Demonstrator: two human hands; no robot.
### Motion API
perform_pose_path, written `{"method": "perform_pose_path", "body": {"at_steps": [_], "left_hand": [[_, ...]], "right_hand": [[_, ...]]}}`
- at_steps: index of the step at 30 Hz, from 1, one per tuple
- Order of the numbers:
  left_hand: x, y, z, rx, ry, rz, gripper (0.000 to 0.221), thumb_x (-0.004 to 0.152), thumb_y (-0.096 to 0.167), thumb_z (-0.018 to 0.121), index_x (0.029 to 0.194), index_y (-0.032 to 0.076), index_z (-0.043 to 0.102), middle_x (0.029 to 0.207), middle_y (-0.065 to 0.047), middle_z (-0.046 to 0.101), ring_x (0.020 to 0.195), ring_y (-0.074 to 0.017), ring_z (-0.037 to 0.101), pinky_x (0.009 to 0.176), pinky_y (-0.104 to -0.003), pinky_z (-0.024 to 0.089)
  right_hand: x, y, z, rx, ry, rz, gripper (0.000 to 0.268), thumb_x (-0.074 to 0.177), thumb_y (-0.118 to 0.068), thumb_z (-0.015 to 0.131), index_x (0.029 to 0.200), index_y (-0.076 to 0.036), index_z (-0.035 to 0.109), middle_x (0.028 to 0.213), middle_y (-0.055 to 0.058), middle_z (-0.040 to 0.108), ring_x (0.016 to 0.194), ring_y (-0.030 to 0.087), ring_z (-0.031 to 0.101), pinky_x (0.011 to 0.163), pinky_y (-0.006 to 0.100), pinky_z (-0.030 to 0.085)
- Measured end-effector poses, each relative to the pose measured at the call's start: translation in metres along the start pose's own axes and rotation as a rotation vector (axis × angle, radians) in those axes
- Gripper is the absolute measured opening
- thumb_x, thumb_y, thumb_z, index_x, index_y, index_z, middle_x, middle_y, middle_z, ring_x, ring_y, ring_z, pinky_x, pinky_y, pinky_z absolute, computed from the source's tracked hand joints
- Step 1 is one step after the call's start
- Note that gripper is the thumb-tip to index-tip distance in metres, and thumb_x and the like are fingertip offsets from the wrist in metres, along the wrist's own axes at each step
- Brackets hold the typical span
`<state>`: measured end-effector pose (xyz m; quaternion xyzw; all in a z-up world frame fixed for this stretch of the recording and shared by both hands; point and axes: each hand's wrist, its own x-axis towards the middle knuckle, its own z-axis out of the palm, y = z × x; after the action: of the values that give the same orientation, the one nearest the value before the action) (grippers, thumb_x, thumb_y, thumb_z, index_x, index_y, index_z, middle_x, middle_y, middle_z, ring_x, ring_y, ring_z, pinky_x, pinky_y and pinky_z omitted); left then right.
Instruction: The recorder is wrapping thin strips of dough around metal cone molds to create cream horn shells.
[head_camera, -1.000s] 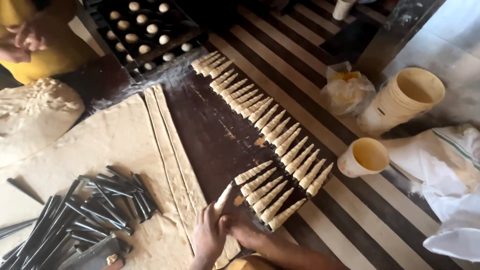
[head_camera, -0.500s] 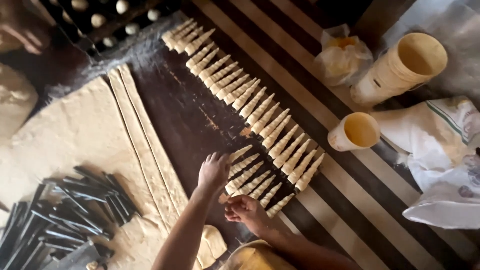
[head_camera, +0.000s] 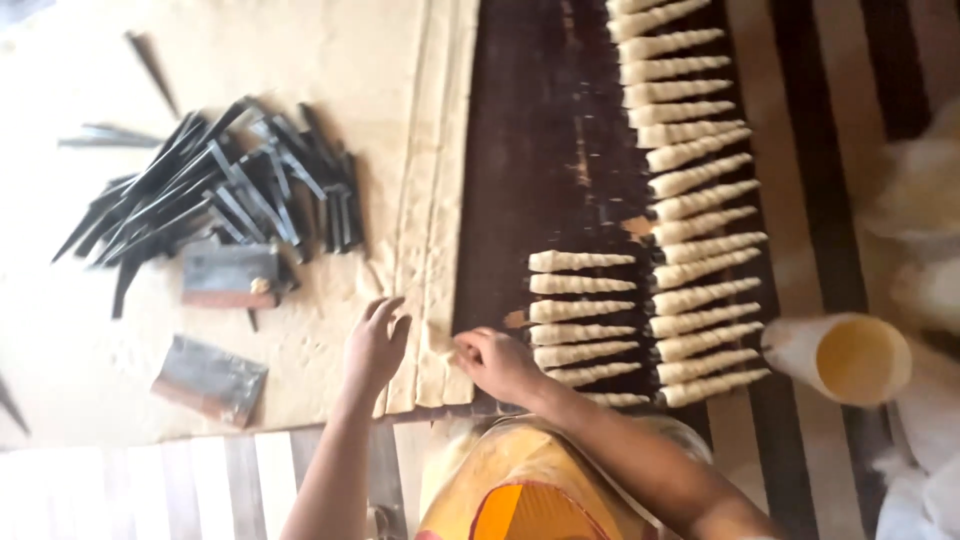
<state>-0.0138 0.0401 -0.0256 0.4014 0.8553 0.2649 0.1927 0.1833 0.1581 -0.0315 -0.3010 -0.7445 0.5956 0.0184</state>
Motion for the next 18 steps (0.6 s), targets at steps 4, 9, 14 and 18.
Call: {"method": "perform_pose_path", "body": {"at_steps": [4, 9, 14, 18], "left_hand": [[-0.055, -0.029, -0.016, -0.052, -0.001, -0.251, 0.03, 0.093, 0.021, 0.067, 0.122, 0.013, 0.07, 0.115, -0.011, 0.072, 0.085, -0.0267, 0.075, 0.075, -0.039, 0.058], [-0.069, -0.056, 0.002, -0.241, -0.058, -0.231, 0.029, 0.093, 0.021, 0.067, 0.12, 0.011, 0.071, 0.108, -0.012, 0.074, 0.087, -0.0249, 0.076, 0.075, -0.036, 0.061], [-0.044, -0.043, 0.0, -0.357, -0.285, -0.109, 0.033, 0.092, 0.023, 0.068, 0.121, 0.008, 0.07, 0.112, -0.014, 0.073, 0.094, -0.0256, 0.075, 0.08, -0.037, 0.06], [-0.027, -0.042, 0.016, -0.579, -0.686, -0.077, 0.046, 0.098, 0.037, 0.062, 0.13, 0.004, 0.065, 0.121, -0.014, 0.073, 0.107, -0.0213, 0.072, 0.092, -0.036, 0.056]], "right_hand": [[0.034, 0.003, 0.032, -0.486, -0.024, -0.03, 0.028, 0.094, -0.031, 0.068, 0.11, -0.007, 0.069, 0.108, 0.014, 0.071, 0.096, 0.033, 0.071, 0.081, 0.046, 0.058], [0.027, 0.005, 0.048, -0.489, 0.124, -0.002, 0.021, 0.097, -0.029, 0.067, 0.099, -0.009, 0.067, 0.102, 0.011, 0.072, 0.092, 0.029, 0.072, 0.078, 0.042, 0.058], [-0.015, 0.064, 0.078, 0.03, 0.318, 0.062, 0.015, 0.097, -0.021, 0.068, 0.105, -0.009, 0.063, 0.092, 0.005, 0.07, 0.085, 0.018, 0.07, 0.074, 0.03, 0.056], [-0.065, 0.071, 0.093, 0.642, 0.403, 0.114, 0.016, 0.103, -0.012, 0.064, 0.117, -0.007, 0.058, 0.093, 0.002, 0.06, 0.079, 0.011, 0.054, 0.068, 0.026, 0.044]]}}
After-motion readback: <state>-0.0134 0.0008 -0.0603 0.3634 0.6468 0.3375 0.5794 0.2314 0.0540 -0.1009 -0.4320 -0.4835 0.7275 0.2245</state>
